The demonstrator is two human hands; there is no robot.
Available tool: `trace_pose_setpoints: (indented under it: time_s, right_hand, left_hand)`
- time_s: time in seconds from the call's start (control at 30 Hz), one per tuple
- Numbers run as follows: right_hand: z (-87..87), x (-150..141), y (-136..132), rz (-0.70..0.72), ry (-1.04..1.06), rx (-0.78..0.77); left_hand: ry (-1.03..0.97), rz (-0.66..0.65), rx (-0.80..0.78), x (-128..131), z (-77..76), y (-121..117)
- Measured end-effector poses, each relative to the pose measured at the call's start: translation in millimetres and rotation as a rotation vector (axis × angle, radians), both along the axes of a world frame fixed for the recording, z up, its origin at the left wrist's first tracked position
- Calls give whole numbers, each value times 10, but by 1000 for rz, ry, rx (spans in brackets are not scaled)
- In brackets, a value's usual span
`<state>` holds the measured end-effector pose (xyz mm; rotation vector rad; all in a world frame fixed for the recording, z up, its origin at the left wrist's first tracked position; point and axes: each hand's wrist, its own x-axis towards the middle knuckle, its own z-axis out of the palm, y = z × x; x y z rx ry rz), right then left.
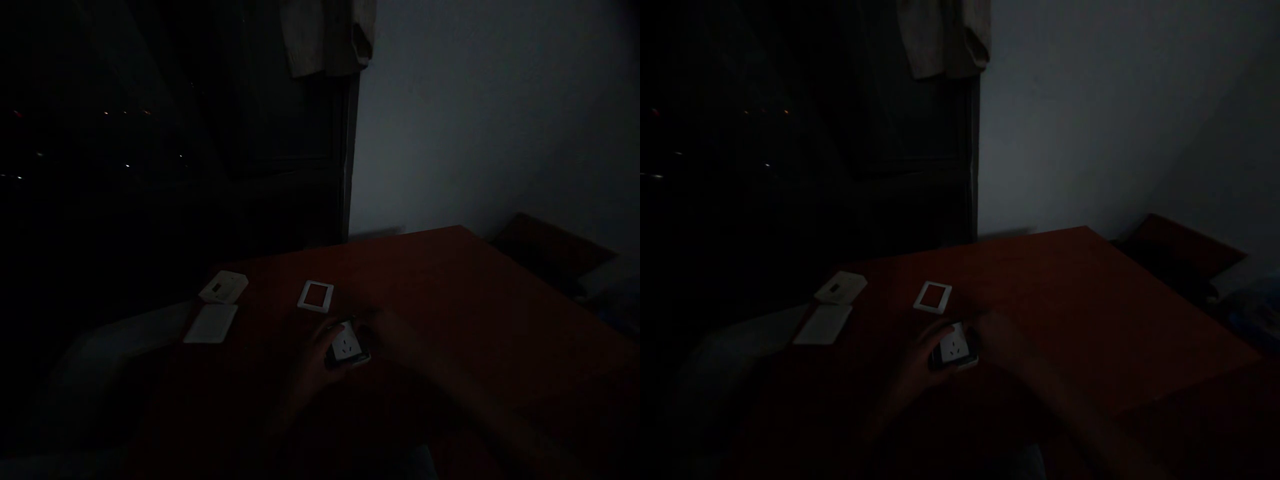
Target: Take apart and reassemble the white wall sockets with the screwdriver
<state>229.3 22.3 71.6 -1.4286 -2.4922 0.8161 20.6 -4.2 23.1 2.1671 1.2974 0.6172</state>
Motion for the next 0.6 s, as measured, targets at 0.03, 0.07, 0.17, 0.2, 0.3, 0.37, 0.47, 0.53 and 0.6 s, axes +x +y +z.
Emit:
trace_pose_setpoints:
  time_s: [0.03, 0.07, 0.17, 0.2, 0.3, 0.37, 0.47, 0.53, 0.6]
  right_hand:
    - [4, 1, -2, -5, -2, 3]
    - [9, 1, -4, -10, -5, 6]
    - [21, -10, -11, -11, -9, 7]
    - [25, -15, -14, -12, -11, 6]
    - [71, -16, -25, -43, -13, 19]
    - [163, 12, -35, -86, -14, 45]
    - [414, 113, -59, -148, 3, 94]
    - [624, 206, -82, -158, 90, 121]
    - [817, 295, -105, -107, 198, 151]
  left_hand:
    - [0, 2, 0, -1, -7, 0]
    - [-1, 2, 0, -2, -13, 0]
    - [-9, 4, 4, -7, -28, -1]
    - [-12, 1, 7, -9, -31, -2]
    - [-19, -8, 12, -17, -30, -9]
    - [-15, -4, 5, -20, -16, -14]
    - [-35, -10, 8, -21, 15, -20]
    - [-72, -30, 16, -22, 27, -23]
    - [-93, -37, 17, -29, 23, -26]
